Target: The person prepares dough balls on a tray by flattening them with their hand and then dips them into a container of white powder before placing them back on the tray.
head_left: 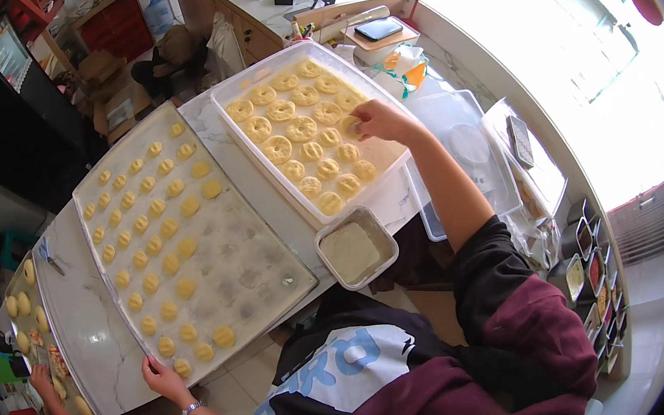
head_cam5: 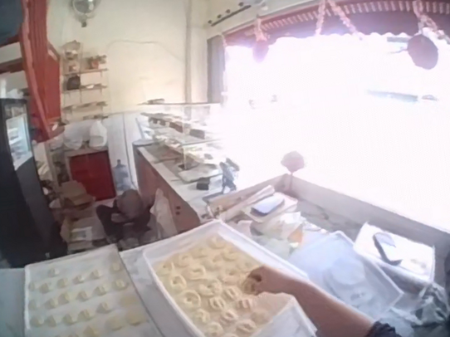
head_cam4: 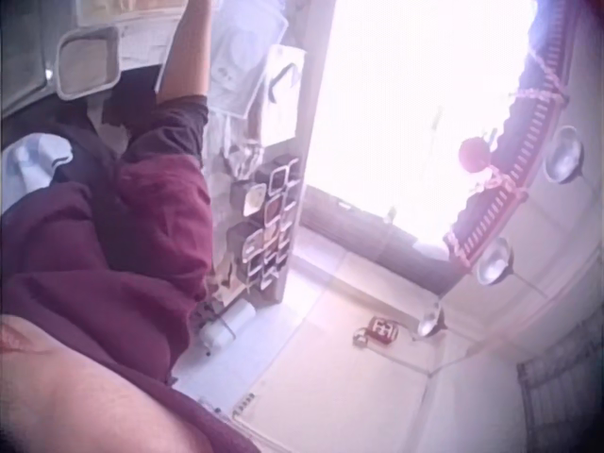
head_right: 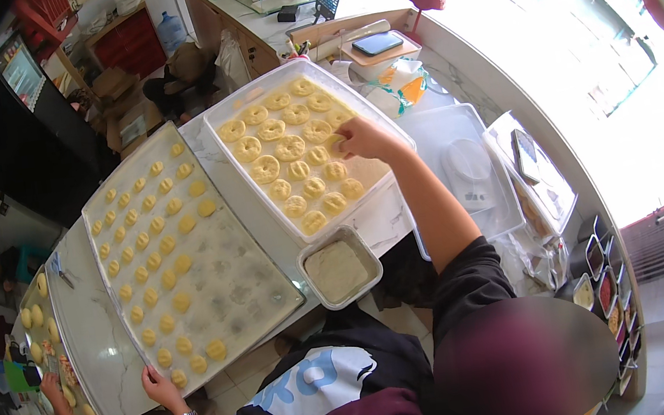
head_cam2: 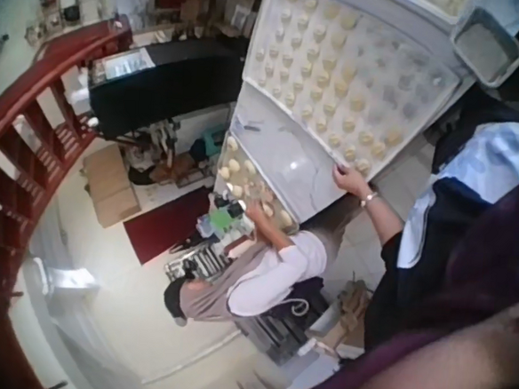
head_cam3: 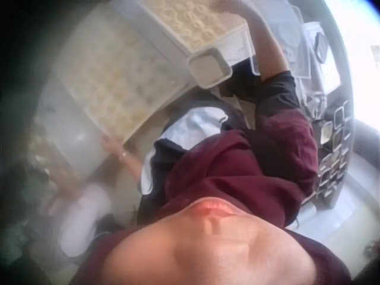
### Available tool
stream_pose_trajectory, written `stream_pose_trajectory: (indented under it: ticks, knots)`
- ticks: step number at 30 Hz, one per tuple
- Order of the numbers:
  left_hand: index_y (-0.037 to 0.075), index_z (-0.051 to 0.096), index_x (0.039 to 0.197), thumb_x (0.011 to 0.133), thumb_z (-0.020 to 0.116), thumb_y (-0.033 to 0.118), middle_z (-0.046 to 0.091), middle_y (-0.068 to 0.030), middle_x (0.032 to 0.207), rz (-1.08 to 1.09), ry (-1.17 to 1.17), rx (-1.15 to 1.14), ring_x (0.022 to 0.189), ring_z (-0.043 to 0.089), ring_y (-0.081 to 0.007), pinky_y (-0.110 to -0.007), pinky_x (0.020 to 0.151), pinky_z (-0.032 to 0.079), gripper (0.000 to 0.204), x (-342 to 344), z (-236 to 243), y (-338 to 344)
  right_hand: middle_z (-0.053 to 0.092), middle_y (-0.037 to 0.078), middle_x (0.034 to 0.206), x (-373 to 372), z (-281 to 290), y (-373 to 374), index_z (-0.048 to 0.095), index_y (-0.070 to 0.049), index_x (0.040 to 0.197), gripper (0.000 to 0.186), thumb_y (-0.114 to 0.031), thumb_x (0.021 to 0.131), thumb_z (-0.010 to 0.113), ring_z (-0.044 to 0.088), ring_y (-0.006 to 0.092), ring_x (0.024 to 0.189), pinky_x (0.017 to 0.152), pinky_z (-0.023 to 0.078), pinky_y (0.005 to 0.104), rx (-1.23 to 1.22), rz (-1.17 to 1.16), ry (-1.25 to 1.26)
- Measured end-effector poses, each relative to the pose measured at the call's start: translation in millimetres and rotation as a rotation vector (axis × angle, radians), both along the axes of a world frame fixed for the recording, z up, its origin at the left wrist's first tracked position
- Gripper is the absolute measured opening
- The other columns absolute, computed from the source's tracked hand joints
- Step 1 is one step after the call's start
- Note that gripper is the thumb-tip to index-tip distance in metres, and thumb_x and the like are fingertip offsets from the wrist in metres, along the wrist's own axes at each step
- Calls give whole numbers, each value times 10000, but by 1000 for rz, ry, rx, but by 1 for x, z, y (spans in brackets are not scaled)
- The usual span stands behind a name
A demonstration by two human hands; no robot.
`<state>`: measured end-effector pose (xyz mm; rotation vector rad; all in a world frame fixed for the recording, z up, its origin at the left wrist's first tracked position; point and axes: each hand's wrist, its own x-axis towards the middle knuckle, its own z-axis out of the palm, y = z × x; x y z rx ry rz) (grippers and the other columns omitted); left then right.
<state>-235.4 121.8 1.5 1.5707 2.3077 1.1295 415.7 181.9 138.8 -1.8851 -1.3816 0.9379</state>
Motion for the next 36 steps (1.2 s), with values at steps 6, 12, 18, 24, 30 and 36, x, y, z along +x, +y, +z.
stream_pose_trajectory:
  ticks: [6,12,18,24,30,36]
  knots:
    - [-30,571,1027,888,520,139,596,-177,980,-2,20,-22,877,563,-299,-362,775,443,225,-5,-1,-1,603,53,837,25,-16,-10,591,25,1032,353,-152,743,692,599,116,712,620,519,240,-243,3,-31]
    - [-37,575,1015,879,527,138,616,-177,961,6,92,-3,844,583,-285,-352,757,453,227,-6,-7,1,621,101,901,20,-11,-11,608,-23,979,369,-152,660,741,607,214,808,704,479,305,-142,17,-399]
    - [-54,578,994,867,543,129,620,-190,933,30,59,-5,837,586,-292,-351,754,457,225,-6,-4,-3,582,104,824,-31,38,4,582,-31,871,296,-111,629,733,556,264,831,726,447,351,226,-28,-514]
    - [-23,595,982,859,556,129,606,-190,926,12,47,31,835,572,-328,-377,746,456,199,1,-1,-4,617,71,805,-205,44,19,592,-45,897,143,-68,758,573,588,184,712,640,473,284,322,538,-145]
    - [-23,600,954,863,554,148,601,-182,897,19,-41,74,801,588,-301,-358,696,472,199,15,15,-2,545,130,1039,-342,-75,-20,561,-7,981,299,-192,754,629,524,285,1011,850,434,366,385,1330,-217]
    - [-18,599,966,865,552,145,594,-173,918,33,-56,47,802,590,-283,-349,706,474,198,15,18,-5,531,120,968,-385,-86,-41,576,-35,911,305,-217,698,693,526,280,980,819,442,375,339,1261,-399]
